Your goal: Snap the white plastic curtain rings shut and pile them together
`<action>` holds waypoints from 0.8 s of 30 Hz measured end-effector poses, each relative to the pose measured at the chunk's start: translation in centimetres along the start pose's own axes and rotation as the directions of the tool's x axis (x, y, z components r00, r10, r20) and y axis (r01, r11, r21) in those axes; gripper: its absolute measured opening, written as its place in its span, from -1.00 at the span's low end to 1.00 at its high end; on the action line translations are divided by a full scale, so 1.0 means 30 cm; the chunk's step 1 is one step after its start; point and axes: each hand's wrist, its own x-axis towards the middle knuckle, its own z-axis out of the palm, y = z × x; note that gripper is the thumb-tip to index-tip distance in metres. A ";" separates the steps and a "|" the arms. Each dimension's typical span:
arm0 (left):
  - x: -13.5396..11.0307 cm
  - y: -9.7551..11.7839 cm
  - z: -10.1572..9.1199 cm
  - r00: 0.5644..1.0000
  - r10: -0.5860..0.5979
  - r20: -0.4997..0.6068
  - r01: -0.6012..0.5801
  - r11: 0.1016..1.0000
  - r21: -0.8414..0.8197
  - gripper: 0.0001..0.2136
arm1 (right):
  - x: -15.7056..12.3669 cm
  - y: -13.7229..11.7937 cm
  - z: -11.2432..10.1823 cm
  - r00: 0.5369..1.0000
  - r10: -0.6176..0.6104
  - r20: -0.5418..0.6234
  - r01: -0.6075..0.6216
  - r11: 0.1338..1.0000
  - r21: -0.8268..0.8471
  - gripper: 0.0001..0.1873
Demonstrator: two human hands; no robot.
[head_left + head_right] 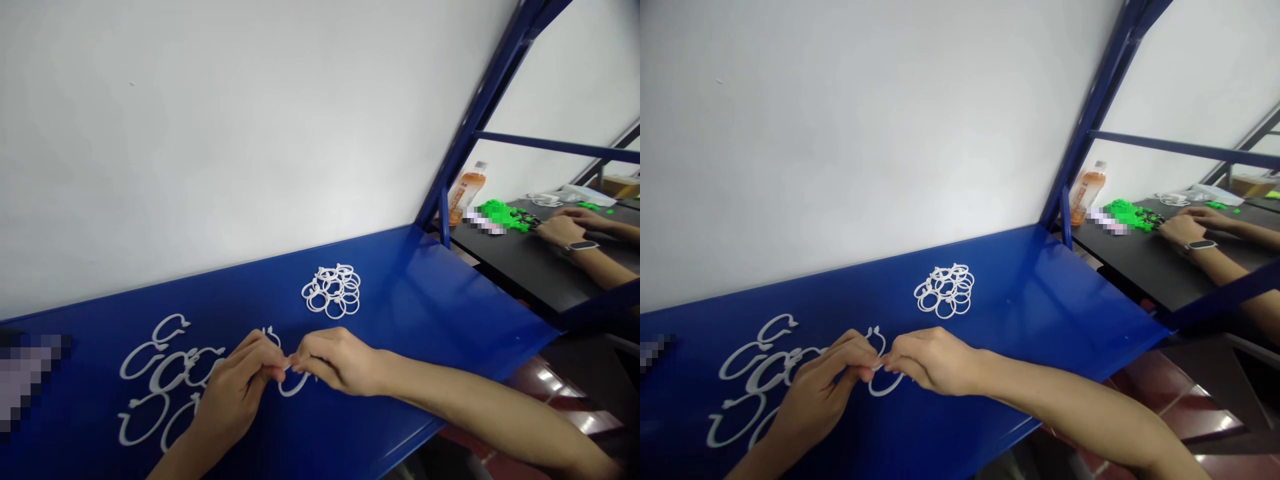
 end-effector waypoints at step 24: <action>-0.023 -0.131 -0.026 0.950 -0.253 0.184 0.110 0.821 0.560 -0.60 | 0.018 0.150 -0.180 0.829 0.418 -0.373 -0.557 0.549 -0.624 -0.85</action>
